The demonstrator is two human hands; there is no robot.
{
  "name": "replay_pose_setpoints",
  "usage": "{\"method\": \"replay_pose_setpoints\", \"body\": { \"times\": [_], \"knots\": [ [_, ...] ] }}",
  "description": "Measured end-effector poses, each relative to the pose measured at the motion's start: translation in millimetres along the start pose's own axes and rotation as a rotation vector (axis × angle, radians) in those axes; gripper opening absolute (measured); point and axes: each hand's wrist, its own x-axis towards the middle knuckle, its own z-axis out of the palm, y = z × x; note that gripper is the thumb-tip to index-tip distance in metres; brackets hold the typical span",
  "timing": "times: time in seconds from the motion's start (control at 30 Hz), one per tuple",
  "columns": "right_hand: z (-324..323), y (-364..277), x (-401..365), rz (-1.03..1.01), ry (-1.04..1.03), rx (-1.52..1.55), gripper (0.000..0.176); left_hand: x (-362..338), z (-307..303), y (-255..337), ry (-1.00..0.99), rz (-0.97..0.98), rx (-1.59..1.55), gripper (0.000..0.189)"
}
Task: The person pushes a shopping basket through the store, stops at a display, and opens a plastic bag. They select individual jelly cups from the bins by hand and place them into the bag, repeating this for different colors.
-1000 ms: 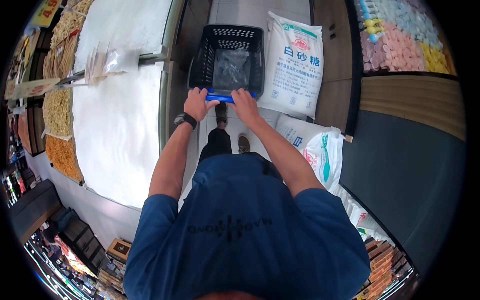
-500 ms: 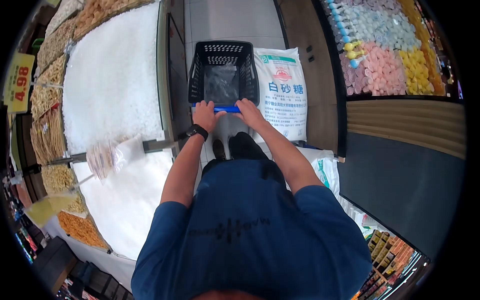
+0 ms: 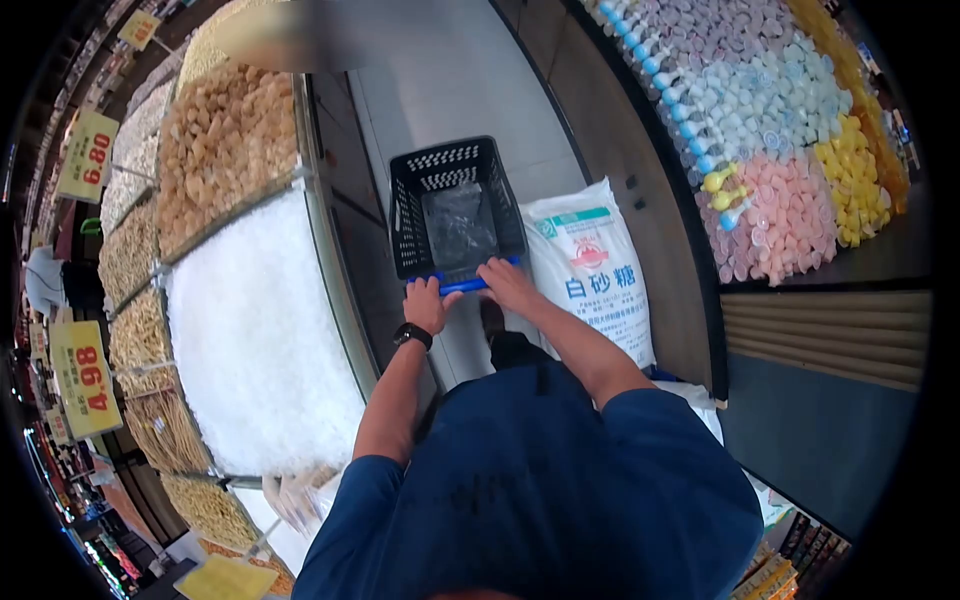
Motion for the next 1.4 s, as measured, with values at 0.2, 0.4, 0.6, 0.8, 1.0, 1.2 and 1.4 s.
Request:
{"method": "replay_pose_setpoints", "body": {
  "times": [0.2, 0.4, 0.6, 0.8, 1.0, 1.2, 1.4],
  "knots": [
    [-28.5, 46.5, 107.0, 0.040, 0.053, 0.022, 0.034, 124.5, -24.7, -13.5, -0.048, -0.016, 0.021, 0.059],
    [-64.6, 96.8, 220.8, 0.031, 0.065, 0.043, 0.032, 251.5, -56.3, -24.8, -0.055, -0.015, 0.000, 0.056],
    [-100.6, 143.9, 341.0, 0.121, 0.023, 0.039, 0.031, 385.9, -86.3, -42.1, -0.063, 0.020, -0.038, 0.057],
    [-118.4, 187.2, 430.8, 0.219, -0.059, -0.003, 0.033, 493.4, -90.8, -59.9, -0.158, -0.005, -0.039, 0.058],
    [-147.2, 231.5, 522.9, 0.257, -0.060, -0.004, 0.032, 600.5, -106.3, -69.6, -0.058, 0.062, -0.009, 0.058],
    [-182.2, 293.3, 615.9, 0.244, -0.007, 0.014, 0.035, 721.9, -124.6, -66.2, -0.099, 0.056, -0.019, 0.058],
    [-227.0, 368.7, 719.8, 0.203, -0.009, 0.000, 0.032, 851.8, -147.5, -55.1, -0.171, 0.011, -0.030, 0.061]
  ]
}}
